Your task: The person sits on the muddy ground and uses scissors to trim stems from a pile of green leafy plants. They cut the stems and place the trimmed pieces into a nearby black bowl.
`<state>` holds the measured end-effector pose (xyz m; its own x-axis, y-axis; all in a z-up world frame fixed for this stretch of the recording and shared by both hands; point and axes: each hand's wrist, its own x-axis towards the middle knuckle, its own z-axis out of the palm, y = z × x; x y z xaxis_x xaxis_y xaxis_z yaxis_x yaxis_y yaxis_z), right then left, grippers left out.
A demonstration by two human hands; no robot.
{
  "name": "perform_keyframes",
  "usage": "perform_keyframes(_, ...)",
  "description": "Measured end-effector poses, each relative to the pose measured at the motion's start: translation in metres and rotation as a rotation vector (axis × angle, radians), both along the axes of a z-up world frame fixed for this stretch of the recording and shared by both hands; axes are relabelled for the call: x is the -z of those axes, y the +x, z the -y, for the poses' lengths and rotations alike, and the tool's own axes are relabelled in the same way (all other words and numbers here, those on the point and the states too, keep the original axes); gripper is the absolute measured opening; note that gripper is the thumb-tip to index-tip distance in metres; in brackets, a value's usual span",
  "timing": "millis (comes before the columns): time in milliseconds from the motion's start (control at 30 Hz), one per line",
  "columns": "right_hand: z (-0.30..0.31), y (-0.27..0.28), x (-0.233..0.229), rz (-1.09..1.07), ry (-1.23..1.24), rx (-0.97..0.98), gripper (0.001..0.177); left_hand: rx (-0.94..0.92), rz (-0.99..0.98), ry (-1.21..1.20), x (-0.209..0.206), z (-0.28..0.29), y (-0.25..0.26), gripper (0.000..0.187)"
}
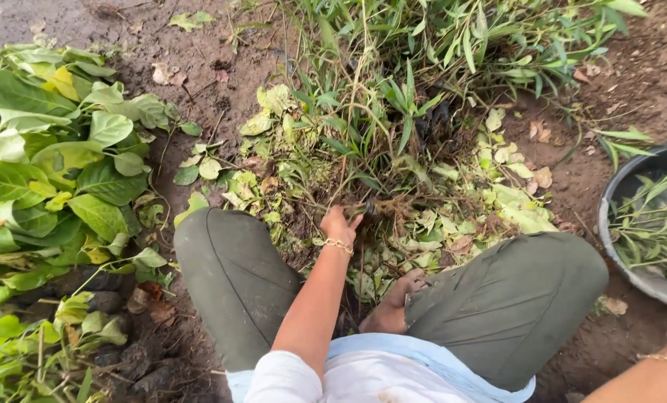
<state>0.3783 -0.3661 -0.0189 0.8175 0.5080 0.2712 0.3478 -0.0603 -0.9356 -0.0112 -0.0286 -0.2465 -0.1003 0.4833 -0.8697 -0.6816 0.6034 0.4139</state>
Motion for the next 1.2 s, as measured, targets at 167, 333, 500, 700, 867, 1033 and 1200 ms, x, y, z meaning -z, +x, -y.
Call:
perform_keyframes(167, -0.003, 0.003, 0.025, -0.316, 0.016, 0.026, 0.037, 0.031, 0.289, 0.209, 0.008, -0.017, -0.016, 0.018)
perform_keyframes(333, -0.127, -0.150, -0.080, -0.390, 0.142, 0.043, 0.019, 0.064, 0.267, 0.210, -0.028, -0.001, -0.003, 0.004)
perform_keyframes(500, -0.145, -0.187, -0.008, 0.099, 0.109, -0.333, 0.052, 0.191, 0.303, 0.412, -0.188, 0.026, -0.070, 0.052)
perform_keyframes(700, -0.138, -0.190, -0.003, 0.086, 0.073, -0.338, 0.049, 0.122, 0.012, 1.086, -0.347, 0.068, -0.244, 0.033)
perform_keyframes(867, -0.136, -0.186, 0.000, -0.102, 0.164, -0.315, 0.046, -0.217, -0.565, 1.075, -0.310, 0.105, -0.376, 0.029)
perform_keyframes(1033, -0.137, -0.191, -0.004, -0.111, 0.130, -0.311, 0.045, -0.445, -0.671, 0.566, -0.083, 0.122, -0.431, 0.029)
perform_keyframes(1200, -0.137, -0.191, -0.002, -0.064, 0.138, -0.333, 0.048, -0.790, -0.663, 0.058, 0.066, 0.155, -0.464, 0.027)
